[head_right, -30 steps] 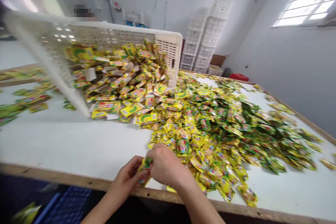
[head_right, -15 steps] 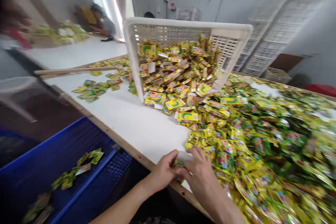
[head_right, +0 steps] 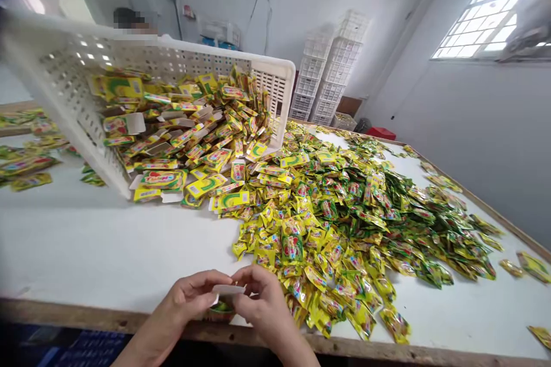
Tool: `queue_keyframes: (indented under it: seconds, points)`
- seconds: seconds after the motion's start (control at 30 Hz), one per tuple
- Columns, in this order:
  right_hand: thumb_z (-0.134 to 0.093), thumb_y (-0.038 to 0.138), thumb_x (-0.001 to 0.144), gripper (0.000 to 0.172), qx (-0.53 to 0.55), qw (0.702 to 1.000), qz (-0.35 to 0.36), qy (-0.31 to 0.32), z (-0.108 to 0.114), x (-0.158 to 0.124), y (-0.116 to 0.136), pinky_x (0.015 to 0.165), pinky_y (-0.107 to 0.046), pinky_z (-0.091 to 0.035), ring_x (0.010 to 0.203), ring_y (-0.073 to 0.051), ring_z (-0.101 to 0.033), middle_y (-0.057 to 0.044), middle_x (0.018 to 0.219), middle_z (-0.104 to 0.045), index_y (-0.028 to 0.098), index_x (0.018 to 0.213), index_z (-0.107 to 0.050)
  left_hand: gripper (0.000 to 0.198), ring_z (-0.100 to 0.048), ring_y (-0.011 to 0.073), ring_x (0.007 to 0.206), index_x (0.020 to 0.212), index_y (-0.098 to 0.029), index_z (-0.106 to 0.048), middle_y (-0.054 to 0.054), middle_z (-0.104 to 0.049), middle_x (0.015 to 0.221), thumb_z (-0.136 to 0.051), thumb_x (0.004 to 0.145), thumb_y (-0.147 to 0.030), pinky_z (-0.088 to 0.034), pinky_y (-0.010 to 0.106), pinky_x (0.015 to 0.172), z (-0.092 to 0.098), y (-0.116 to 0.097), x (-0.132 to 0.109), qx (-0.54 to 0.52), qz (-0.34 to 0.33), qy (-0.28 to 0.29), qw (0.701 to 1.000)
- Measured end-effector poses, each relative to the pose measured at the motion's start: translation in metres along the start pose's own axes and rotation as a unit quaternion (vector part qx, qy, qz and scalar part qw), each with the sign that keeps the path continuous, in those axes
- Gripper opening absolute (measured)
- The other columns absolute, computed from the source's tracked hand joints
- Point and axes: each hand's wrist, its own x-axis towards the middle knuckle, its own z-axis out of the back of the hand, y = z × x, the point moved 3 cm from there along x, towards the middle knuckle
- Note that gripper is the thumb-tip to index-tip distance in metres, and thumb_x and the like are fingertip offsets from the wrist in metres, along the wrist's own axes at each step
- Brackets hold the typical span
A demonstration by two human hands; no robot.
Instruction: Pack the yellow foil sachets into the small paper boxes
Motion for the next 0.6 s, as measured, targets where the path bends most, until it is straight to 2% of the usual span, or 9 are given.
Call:
queue_keyframes:
  seconds: [0.07, 0.1, 0.17, 0.2, 0.3, 0.4, 0.5, 0.6]
  points:
    - [-0.074, 0.034, 0.079, 0.019, -0.091, 0.993, 0.070, -0.028, -0.005, 0.005, 0.010, 0.050, -0.022, -0.043, 0.056, -0.011, -0.051, 0.000, 0.071, -0.063, 0.022, 0.093, -0.076, 0.017, -0.067, 0.0223, 0.085, 0.090, -0.019, -0.074, 0.002, -0.073, 0.083, -0.065, 0.080, -0.029, -0.055, 0.031, 0.081, 0.007, -0.001, 0.004, 0.030, -0.018, -0.062, 0.997]
    - [-0.073, 0.034, 0.081, 0.019, -0.130, 0.984, 0.112, -0.043, -0.007, 0.007, 0.015, 0.054, -0.023, -0.045, 0.061, -0.012, -0.054, -0.001, 0.075, -0.065, 0.024, 0.096, -0.078, 0.018, -0.068, 0.0224, 0.087, 0.091, -0.020, -0.074, 0.002, -0.074, 0.084, -0.066, 0.079, -0.030, -0.056, 0.031, 0.081, 0.012, 0.000, 0.005, 0.049, -0.032, -0.105, 0.993]
    - [-0.069, 0.037, 0.085, 0.020, -0.158, 0.972, 0.163, -0.058, -0.008, 0.012, 0.020, 0.059, -0.025, -0.048, 0.068, -0.015, -0.057, -0.003, 0.078, -0.067, 0.028, 0.102, -0.078, 0.025, -0.069, 0.0246, 0.098, 0.100, -0.023, -0.075, 0.002, -0.077, 0.095, -0.069, 0.079, -0.035, -0.055, 0.034, 0.091, 0.022, 0.007, 0.007, 0.093, -0.061, -0.167, 0.980]
    - [-0.067, 0.039, 0.087, 0.021, -0.151, 0.973, 0.165, -0.052, -0.008, 0.014, 0.020, 0.058, -0.025, -0.048, 0.071, -0.016, -0.058, -0.004, 0.078, -0.069, 0.029, 0.103, -0.078, 0.029, -0.068, 0.0260, 0.103, 0.103, -0.024, -0.076, 0.002, -0.077, 0.101, -0.070, 0.078, -0.039, -0.053, 0.037, 0.096, 0.026, 0.011, 0.008, 0.116, -0.074, -0.175, 0.975]
    - [-0.071, 0.040, 0.084, 0.018, -0.128, 0.979, 0.146, -0.061, -0.006, 0.019, 0.015, 0.055, -0.025, -0.047, 0.068, -0.017, -0.059, -0.003, 0.074, -0.069, 0.028, 0.094, -0.080, 0.028, -0.068, 0.0279, 0.109, 0.101, -0.027, -0.078, 0.002, -0.077, 0.109, -0.070, 0.079, -0.044, -0.051, 0.040, 0.102, 0.033, 0.020, 0.012, 0.177, -0.111, -0.157, 0.965]
    - [-0.083, 0.036, 0.071, 0.019, -0.116, 0.980, 0.123, -0.101, -0.004, 0.022, 0.006, 0.053, -0.025, -0.046, 0.055, -0.013, -0.055, 0.000, 0.067, -0.067, 0.024, 0.085, -0.080, 0.030, -0.071, 0.0263, 0.103, 0.104, -0.027, -0.077, 0.002, -0.077, 0.107, -0.069, 0.081, -0.045, -0.055, 0.038, 0.097, 0.035, 0.022, 0.016, 0.192, -0.119, -0.165, 0.960]
    - [-0.082, 0.039, 0.071, 0.020, -0.083, 0.984, 0.101, -0.117, -0.005, 0.024, 0.001, 0.050, -0.025, -0.045, 0.053, -0.013, -0.056, 0.000, 0.064, -0.067, 0.022, 0.081, -0.079, 0.030, -0.073, 0.0244, 0.094, 0.103, -0.026, -0.076, 0.002, -0.078, 0.101, -0.069, 0.081, -0.045, -0.058, 0.033, 0.090, 0.031, 0.015, 0.021, 0.215, -0.136, -0.170, 0.952]
    - [-0.081, 0.039, 0.071, 0.019, -0.090, 0.983, 0.106, -0.120, -0.005, 0.023, 0.006, 0.051, -0.025, -0.045, 0.053, -0.014, -0.058, 0.000, 0.060, -0.067, 0.021, 0.076, -0.079, 0.019, -0.073, 0.0228, 0.087, 0.091, -0.026, -0.079, 0.002, -0.078, 0.094, -0.068, 0.083, -0.041, -0.060, 0.029, 0.082, 0.027, 0.005, 0.023, 0.266, -0.190, -0.140, 0.935]
